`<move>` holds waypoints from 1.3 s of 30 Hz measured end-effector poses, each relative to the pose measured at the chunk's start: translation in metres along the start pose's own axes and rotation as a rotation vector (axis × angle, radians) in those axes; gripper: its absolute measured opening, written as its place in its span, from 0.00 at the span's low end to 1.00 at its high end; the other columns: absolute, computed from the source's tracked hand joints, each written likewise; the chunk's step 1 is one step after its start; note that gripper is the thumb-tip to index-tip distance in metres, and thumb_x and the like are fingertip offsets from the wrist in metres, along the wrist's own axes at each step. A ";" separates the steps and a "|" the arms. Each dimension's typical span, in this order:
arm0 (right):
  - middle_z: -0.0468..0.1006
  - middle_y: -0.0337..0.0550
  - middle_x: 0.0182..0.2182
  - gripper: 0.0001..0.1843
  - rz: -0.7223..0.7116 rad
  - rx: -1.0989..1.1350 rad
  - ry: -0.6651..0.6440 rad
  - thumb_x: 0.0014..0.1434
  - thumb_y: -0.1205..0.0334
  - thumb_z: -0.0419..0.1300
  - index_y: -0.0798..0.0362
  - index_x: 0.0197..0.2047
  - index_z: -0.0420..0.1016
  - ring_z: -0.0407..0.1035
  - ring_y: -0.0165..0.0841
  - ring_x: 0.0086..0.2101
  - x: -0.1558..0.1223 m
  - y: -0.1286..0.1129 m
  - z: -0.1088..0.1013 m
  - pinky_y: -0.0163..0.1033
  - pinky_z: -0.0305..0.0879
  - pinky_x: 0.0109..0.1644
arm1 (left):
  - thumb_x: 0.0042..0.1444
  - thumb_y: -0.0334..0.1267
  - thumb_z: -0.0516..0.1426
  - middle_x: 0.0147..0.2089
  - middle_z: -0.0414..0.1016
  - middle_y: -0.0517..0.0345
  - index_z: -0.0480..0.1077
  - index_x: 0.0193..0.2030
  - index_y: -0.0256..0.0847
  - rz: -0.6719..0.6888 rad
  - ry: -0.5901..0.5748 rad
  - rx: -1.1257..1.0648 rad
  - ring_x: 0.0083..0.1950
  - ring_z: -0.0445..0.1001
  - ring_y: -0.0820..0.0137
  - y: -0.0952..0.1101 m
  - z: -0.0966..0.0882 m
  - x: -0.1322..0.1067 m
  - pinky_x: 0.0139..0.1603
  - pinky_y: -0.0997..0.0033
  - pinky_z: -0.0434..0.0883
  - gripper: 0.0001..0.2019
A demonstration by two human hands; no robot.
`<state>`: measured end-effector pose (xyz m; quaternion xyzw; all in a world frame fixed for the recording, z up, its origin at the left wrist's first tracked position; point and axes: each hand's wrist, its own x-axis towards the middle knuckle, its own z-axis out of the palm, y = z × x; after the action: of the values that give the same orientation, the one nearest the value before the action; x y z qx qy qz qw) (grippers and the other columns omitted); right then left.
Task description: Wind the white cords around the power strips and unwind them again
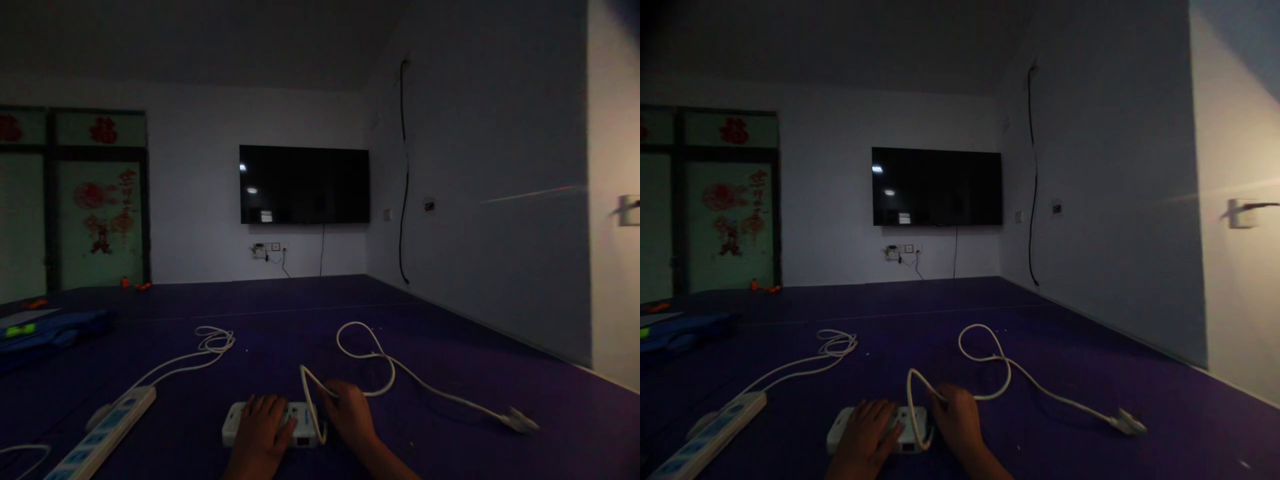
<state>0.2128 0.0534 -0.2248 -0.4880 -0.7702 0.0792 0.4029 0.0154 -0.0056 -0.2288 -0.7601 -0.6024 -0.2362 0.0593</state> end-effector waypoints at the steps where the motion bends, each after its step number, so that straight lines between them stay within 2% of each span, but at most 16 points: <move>1: 0.76 0.41 0.23 0.18 -0.003 0.003 0.002 0.61 0.55 0.48 0.53 0.24 0.71 0.70 0.31 0.26 0.000 0.000 0.000 0.34 0.51 0.29 | 0.59 0.46 0.46 0.53 0.72 0.52 0.66 0.53 0.44 -0.004 -0.004 0.001 0.56 0.66 0.61 0.000 0.001 0.000 0.62 0.48 0.53 0.20; 9: 0.76 0.41 0.24 0.18 -0.012 -0.017 -0.002 0.60 0.56 0.49 0.52 0.24 0.71 0.70 0.31 0.27 0.000 -0.001 -0.001 0.34 0.51 0.30 | 0.60 0.46 0.45 0.52 0.73 0.52 0.68 0.51 0.44 -0.003 0.069 0.020 0.55 0.67 0.62 0.002 0.004 -0.001 0.62 0.50 0.52 0.19; 24: 0.77 0.41 0.25 0.16 0.010 -0.016 -0.015 0.60 0.56 0.50 0.52 0.26 0.73 0.70 0.32 0.28 0.003 0.002 -0.001 0.34 0.53 0.32 | 0.60 0.49 0.45 0.51 0.74 0.53 0.68 0.51 0.45 0.046 0.054 0.009 0.54 0.69 0.62 0.002 -0.006 -0.003 0.60 0.49 0.58 0.19; 32: 0.78 0.42 0.27 0.17 0.007 -0.018 -0.011 0.60 0.57 0.49 0.52 0.26 0.73 0.70 0.32 0.28 0.003 0.000 -0.002 0.34 0.53 0.31 | 0.59 0.49 0.47 0.51 0.74 0.52 0.68 0.52 0.45 0.026 0.071 0.026 0.54 0.68 0.62 -0.006 0.010 0.001 0.60 0.49 0.56 0.19; 36: 0.77 0.42 0.25 0.17 -0.007 -0.024 0.004 0.60 0.57 0.49 0.52 0.25 0.72 0.70 0.31 0.27 0.002 0.000 -0.003 0.33 0.52 0.31 | 0.60 0.48 0.46 0.52 0.73 0.53 0.68 0.52 0.45 0.017 0.031 0.006 0.55 0.68 0.62 -0.001 0.001 -0.001 0.60 0.48 0.56 0.19; 39: 0.76 0.41 0.24 0.18 -0.017 -0.024 0.007 0.60 0.56 0.49 0.52 0.24 0.71 0.69 0.31 0.26 0.001 -0.002 -0.004 0.33 0.52 0.31 | 0.60 0.48 0.46 0.52 0.74 0.53 0.68 0.52 0.45 0.014 0.045 0.002 0.55 0.68 0.63 0.003 -0.007 -0.003 0.61 0.49 0.55 0.19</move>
<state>0.2137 0.0525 -0.2204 -0.4865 -0.7739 0.0648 0.4002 0.0158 -0.0117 -0.2236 -0.7586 -0.5959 -0.2524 0.0752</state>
